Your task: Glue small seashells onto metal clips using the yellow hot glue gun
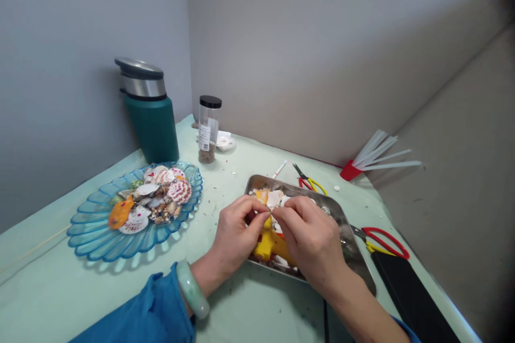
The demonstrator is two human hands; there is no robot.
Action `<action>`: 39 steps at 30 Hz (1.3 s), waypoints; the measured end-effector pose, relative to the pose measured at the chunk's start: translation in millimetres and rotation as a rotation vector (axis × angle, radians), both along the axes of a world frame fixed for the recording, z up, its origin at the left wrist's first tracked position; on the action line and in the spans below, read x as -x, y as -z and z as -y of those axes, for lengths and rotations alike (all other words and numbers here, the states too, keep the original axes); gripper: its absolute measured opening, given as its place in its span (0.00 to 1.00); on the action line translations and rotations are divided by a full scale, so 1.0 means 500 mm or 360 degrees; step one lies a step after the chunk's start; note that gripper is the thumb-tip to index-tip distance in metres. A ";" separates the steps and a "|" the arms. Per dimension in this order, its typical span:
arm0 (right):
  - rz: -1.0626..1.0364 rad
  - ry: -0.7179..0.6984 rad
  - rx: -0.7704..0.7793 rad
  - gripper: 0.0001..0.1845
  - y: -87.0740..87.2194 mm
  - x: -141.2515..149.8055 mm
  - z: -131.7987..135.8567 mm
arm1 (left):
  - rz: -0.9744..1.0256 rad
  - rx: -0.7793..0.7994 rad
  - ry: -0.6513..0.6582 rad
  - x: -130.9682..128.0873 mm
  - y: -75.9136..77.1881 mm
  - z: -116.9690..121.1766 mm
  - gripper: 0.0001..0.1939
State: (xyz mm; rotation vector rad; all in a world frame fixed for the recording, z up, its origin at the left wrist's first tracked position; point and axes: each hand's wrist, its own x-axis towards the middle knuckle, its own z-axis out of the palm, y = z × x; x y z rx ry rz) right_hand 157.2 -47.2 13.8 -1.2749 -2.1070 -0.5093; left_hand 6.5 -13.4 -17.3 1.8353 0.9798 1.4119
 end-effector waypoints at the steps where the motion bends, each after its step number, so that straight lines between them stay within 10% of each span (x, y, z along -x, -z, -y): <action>1: -0.0001 0.0001 0.0005 0.11 -0.001 0.000 0.001 | 0.0003 -0.0003 0.0001 0.000 0.001 0.000 0.04; 39: -0.0156 -0.0087 0.0142 0.11 -0.010 -0.003 0.000 | 0.0045 0.0035 0.0027 0.001 -0.001 0.000 0.05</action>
